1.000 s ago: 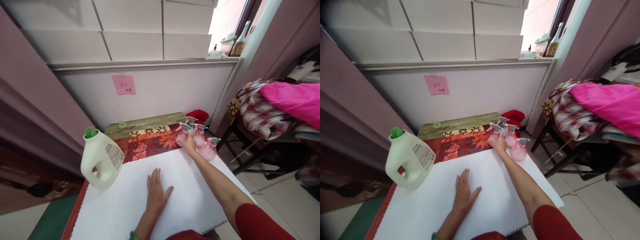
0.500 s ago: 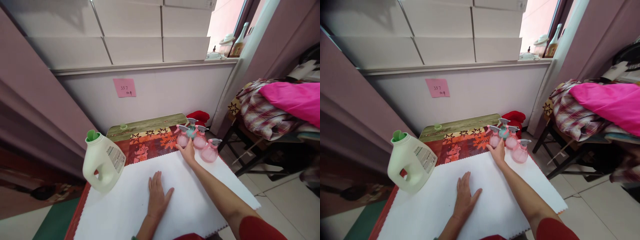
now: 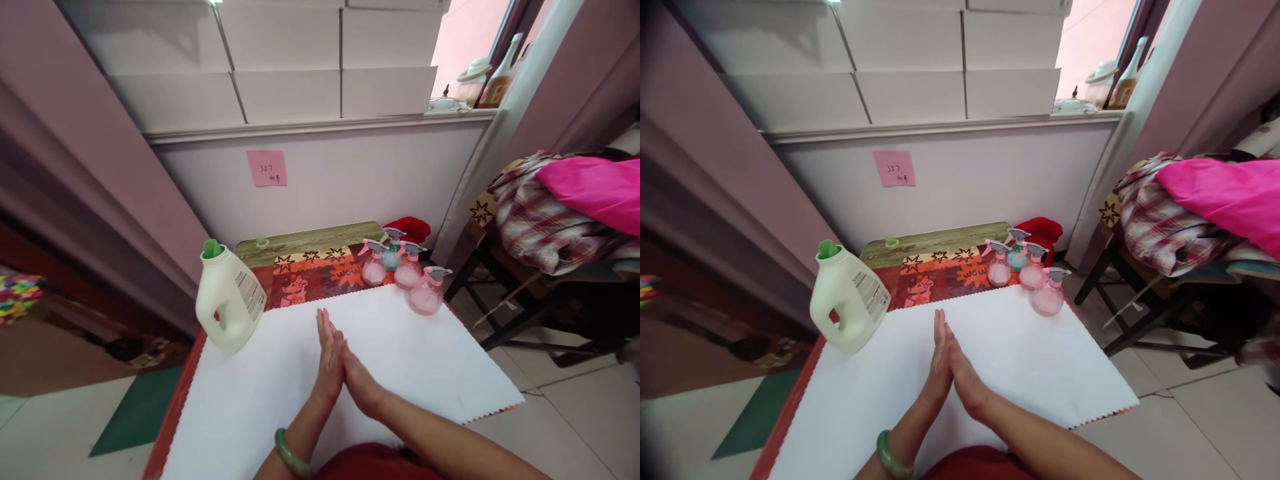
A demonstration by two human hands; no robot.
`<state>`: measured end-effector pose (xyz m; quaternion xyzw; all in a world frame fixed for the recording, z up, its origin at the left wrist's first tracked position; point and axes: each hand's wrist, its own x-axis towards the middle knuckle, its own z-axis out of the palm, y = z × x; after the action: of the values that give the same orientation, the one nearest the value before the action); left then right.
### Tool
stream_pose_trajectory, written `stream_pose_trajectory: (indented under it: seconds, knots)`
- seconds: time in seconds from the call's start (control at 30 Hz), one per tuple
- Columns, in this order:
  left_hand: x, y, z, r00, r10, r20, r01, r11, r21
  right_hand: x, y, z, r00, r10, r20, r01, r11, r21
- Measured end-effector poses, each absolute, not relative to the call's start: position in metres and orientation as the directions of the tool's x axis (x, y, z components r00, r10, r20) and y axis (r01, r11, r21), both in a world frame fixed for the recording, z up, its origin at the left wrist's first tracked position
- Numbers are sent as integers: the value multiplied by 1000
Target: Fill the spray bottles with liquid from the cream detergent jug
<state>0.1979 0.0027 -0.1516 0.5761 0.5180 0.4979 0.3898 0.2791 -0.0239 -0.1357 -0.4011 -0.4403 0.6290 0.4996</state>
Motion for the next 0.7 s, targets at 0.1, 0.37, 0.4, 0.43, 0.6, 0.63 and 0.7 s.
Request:
stream_pose_trajectory:
  seconds: [0.1, 0.37, 0.4, 0.43, 0.6, 0.63, 0.7]
  knots:
    - [210, -29, -127, 104, 978, 179, 166, -195, 967, 286, -4, -111, -148, 978, -148, -398, -196, -896]
    - [213, -58, -100, 236, 941, 242, 96, -271, 958, 280, -5, -93, 7, 998, -55, -481, -45, -875]
    - [209, -50, -102, 182, 956, 230, 101, -251, 963, 274, -14, -98, -1, 998, -57, -457, -51, -888]
    - [204, -41, -105, 110, 971, 213, 104, -225, 969, 268, -24, -104, -12, 999, -52, -421, -52, -905]
    - [168, -17, -116, -154, 978, 143, 120, -126, 985, 264, -51, -120, 0, 986, 165, -79, 165, -983]
    - [161, -16, -117, -181, 975, 130, 118, -109, 987, 269, -50, -119, 20, 980, 197, -17, 197, -980]
    - [151, -18, -114, -185, 977, 102, 110, -83, 990, 278, -42, -115, 35, 984, 176, 44, 175, -984]
